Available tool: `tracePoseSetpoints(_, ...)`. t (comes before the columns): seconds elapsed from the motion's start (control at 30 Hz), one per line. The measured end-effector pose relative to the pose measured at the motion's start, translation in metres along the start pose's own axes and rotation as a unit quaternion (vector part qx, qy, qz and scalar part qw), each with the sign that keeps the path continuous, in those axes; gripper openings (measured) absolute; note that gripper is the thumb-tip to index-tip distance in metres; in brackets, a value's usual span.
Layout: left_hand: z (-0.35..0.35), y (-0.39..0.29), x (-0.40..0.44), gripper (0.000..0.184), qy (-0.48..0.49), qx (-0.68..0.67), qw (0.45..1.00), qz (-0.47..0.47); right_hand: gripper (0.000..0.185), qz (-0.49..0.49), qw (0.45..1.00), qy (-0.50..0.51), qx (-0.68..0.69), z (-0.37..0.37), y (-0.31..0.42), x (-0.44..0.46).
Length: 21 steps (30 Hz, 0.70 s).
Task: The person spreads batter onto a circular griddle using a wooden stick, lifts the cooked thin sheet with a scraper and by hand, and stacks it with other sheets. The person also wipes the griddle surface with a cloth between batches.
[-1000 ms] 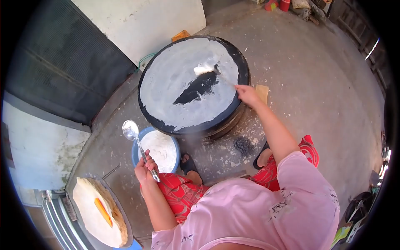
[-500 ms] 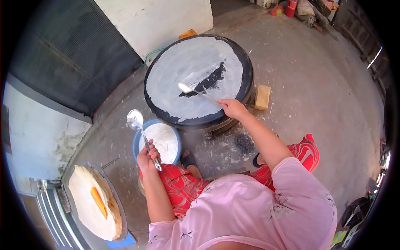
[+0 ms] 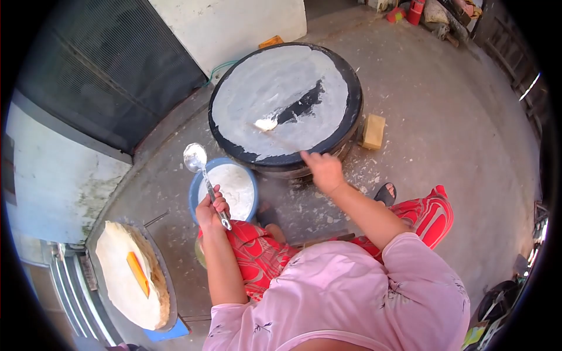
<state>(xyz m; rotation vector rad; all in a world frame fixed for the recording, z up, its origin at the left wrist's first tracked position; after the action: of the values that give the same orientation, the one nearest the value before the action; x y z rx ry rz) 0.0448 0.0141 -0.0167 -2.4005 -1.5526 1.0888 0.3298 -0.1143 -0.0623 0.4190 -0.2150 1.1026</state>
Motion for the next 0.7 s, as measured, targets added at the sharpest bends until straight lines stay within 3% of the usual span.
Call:
tracePoseSetpoints(0.07, 0.003, -0.001, 0.0, 0.031, 0.0, 0.008, 1.0, -0.001, 0.038, -0.03, 0.999, -0.035, -0.007, 0.0, -0.029, 0.009)
tracePoseSetpoints(0.17, 0.004, -0.001, -0.001, 0.031, 0.002, 0.021, 1.0, -0.01, 0.043, -0.176, 0.984, 0.014, 0.028, 0.018, -0.05, 0.023)
tracePoseSetpoints(0.2, 0.005, -0.001, -0.001, 0.031, -0.001, 0.028, 0.999, -0.022, 0.043, -0.178, 0.984, 0.012, 0.026, 0.021, -0.047, 0.02)
tracePoseSetpoints(0.27, 0.002, 0.0, -0.002, 0.033, -0.006, 0.03, 0.999, -0.029, 0.046, -0.117, 0.979, -0.036, 0.164, 0.028, -0.026, 0.006)
tracePoseSetpoints(0.3, 0.001, -0.001, -0.002, 0.035, -0.012, 0.032, 0.999, -0.038, 0.048, -0.073, 0.986, 0.045, 0.143, 0.033, -0.017, -0.002)
tracePoseSetpoints(0.37, 0.002, -0.001, -0.002, 0.034, -0.009, 0.027, 0.999, -0.029, 0.05, -0.043, 0.995, 0.03, 0.084, 0.014, -0.031, -0.008)
tracePoseSetpoints(0.47, 0.003, 0.0, -0.001, 0.033, -0.005, 0.021, 1.0, -0.017, 0.049, -0.137, 0.99, -0.016, -0.021, 0.014, -0.082, 0.024)
tracePoseSetpoints(0.57, 0.001, 0.0, -0.001, 0.034, 0.001, 0.024, 1.0, -0.016, 0.044, -0.253, 0.963, 0.009, 0.094, 0.021, -0.094, 0.038)
tracePoseSetpoints(0.67, -0.001, 0.0, -0.002, 0.034, -0.008, 0.025, 0.999, -0.023, 0.046, -0.222, 0.96, -0.035, 0.166, 0.013, -0.07, 0.011)
tracePoseSetpoints(0.7, -0.002, 0.001, -0.002, 0.034, -0.018, 0.025, 0.999, -0.027, 0.046, -0.176, 0.976, 0.036, 0.121, 0.022, -0.06, 0.006)
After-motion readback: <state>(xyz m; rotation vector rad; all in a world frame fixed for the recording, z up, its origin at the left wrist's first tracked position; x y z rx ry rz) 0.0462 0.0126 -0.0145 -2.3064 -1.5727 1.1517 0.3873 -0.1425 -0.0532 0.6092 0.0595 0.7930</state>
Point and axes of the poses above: each hand's wrist, its own x-axis towards the middle knuckle, its own z-axis out of the back of the hand, y = z × x, the point moved 2 cm from there along x, towards the middle knuckle, and after that the axes turned 13 degrees about -z, right-handed, at the moved point
